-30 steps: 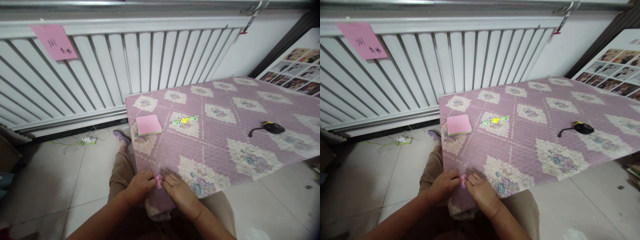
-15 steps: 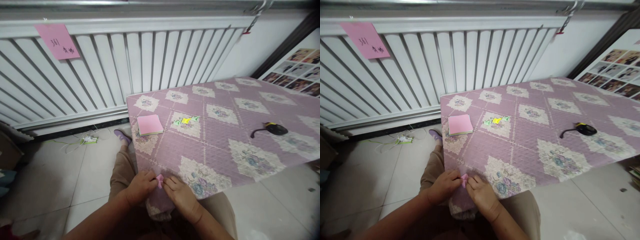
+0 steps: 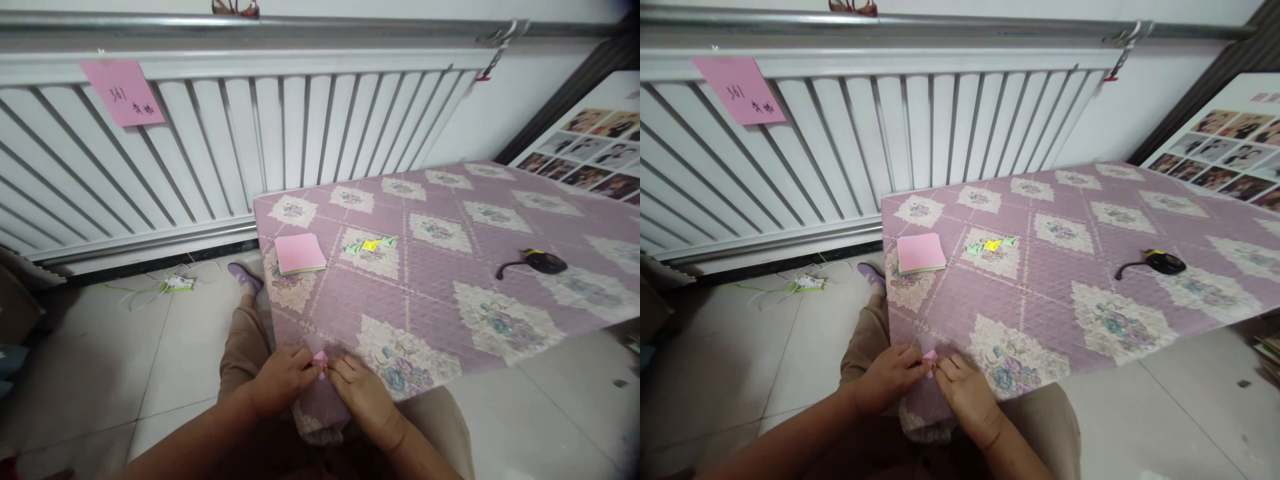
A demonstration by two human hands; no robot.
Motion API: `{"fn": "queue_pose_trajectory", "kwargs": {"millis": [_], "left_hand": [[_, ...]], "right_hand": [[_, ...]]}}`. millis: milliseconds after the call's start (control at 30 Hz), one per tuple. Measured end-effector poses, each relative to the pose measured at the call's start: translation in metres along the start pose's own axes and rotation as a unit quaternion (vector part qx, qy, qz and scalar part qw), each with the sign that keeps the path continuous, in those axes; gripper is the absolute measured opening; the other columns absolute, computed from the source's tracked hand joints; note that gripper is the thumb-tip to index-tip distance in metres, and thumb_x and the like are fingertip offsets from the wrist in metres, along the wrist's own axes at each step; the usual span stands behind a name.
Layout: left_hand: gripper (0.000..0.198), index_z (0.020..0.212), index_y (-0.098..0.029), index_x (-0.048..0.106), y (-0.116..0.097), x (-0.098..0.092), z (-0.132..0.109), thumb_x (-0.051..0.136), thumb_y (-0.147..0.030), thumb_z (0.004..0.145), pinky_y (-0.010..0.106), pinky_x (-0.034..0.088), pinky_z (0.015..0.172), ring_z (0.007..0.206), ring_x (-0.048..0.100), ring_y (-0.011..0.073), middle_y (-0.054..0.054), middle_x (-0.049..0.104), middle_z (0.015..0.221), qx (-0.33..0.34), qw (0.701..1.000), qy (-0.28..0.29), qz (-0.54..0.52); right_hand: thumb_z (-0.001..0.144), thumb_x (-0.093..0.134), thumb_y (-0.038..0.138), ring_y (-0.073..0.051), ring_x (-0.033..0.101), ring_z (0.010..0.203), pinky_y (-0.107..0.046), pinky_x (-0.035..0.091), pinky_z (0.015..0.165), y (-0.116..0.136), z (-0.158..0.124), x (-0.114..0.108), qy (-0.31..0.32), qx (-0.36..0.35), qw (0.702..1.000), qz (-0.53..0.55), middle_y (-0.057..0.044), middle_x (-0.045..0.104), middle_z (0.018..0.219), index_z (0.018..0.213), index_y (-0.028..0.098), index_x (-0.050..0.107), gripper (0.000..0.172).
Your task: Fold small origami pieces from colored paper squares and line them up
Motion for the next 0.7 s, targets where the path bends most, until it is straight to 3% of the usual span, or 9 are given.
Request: {"fn": "queue_pose_trajectory", "kwargs": {"millis": [233,367,700], "left_hand": [[0.028,0.123,-0.018,0.049,-0.003,-0.001,-0.001,0.047,-0.02,0.095,0.032,0.046,0.067,0.082,0.053,0.0195,0.006,0.058,0.097,0.014,1.0,-0.02,0.019],[0.03,0.124,-0.018,0.047,-0.004,0.001,-0.002,0.049,-0.02,0.094,0.033,0.047,0.069,0.083,0.053,0.0198,0.006,0.058,0.1,0.012,0.999,-0.017,0.028],[0.03,0.124,-0.018,0.048,-0.005,0.001,-0.002,0.049,-0.022,0.094,0.034,0.047,0.072,0.084,0.052,0.0203,0.007,0.057,0.101,0.009,1.0,-0.004,0.015]], "right_hand": [[0.088,0.048,0.008,-0.018,0.061,0.086,-0.031,0.054,0.076,0.001,-0.012,0.006,-0.051,0.082,0.994,0.043,-0.005,0.066,0.097,0.115,0.021,0.06,0.033],[0.087,0.042,0.006,-0.019,0.06,0.093,-0.032,0.054,0.082,0.005,-0.018,0.008,-0.073,0.078,0.993,0.047,-0.006,0.066,0.102,0.122,0.02,0.057,0.04],[0.089,0.045,0.009,-0.021,0.058,0.096,-0.035,0.051,0.085,0.009,-0.02,0.01,-0.062,0.059,0.996,-0.001,-0.008,0.065,0.105,0.122,0.018,0.058,0.036]]}}
Point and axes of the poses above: each hand's wrist, its own z-axis towards the middle knuckle, its own x-axis out of the palm, y = z × x, the point moved 1 cm from there along z, towards the middle knuckle
